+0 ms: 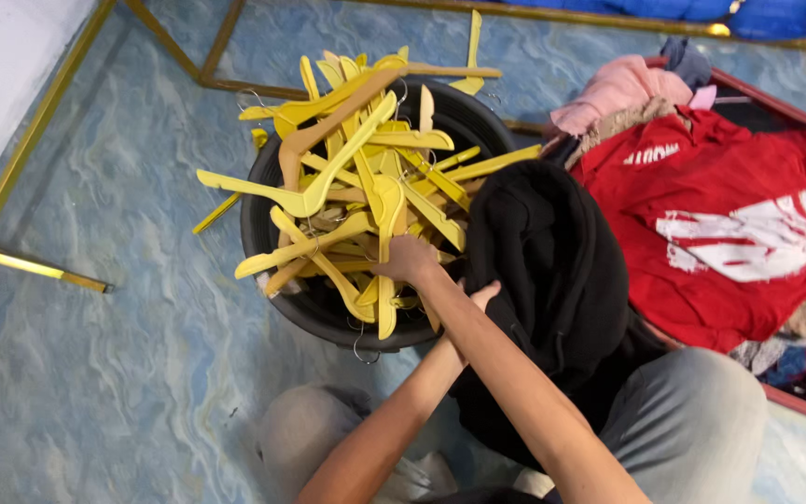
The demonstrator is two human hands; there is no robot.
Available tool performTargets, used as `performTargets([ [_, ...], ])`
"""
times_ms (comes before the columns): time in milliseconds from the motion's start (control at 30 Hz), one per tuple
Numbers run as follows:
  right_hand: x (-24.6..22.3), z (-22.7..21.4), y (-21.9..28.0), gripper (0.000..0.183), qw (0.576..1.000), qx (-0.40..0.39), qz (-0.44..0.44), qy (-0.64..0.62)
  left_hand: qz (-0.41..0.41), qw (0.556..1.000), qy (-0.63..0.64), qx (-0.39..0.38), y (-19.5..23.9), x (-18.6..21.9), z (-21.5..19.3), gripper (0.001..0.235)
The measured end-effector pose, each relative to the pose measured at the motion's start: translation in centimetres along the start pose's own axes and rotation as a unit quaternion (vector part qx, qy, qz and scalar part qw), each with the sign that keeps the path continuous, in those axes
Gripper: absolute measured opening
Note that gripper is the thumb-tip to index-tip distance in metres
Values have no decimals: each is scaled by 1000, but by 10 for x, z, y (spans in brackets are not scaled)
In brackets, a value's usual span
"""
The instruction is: The person sits on the floor and repeatedly picks up clothes from a laundry basket, places each item on a hanger, and hangs it on a nearby clothing rack. The person handles a black hoodie, a red t-shirt, and a patterned top, using yellow and wooden hangers.
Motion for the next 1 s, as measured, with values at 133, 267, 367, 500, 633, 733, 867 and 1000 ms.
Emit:
performTargets([
  [133,39,25,-21,49,994,-9,-17,-103,77,997,13,-21,-10,-8,-2,79],
  [267,93,28,-13,41,921,-11,53,-387,179,974,-139,12,-6,0,8,44],
  [367,111,17,9,31,781,-6,88,-619,340,908,-242,42,14,26,26,33],
  [500,117,-14,54,28,645,-27,86,-759,324,929,-179,2,21,21,44,30],
  [633,152,-47,113,34,625,-20,126,-770,413,867,-262,93,47,49,40,41],
  [733,191,-92,173,33,629,44,40,-775,333,888,-296,110,43,55,34,48],
  [867,223,-164,232,25,634,179,-157,-736,330,908,-249,74,51,80,38,46],
  [1000,234,-164,237,27,682,252,-97,-680,495,846,-194,30,92,141,53,47],
])
Point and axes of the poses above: each hand's wrist, its own y-axis away from the middle knuckle, its own z-axis out of the palm, x = y × z, the point moved 10 cm from there along -y, towards the middle knuckle, and after that the axes turned 1 degree about -y, right-handed, at the moved point
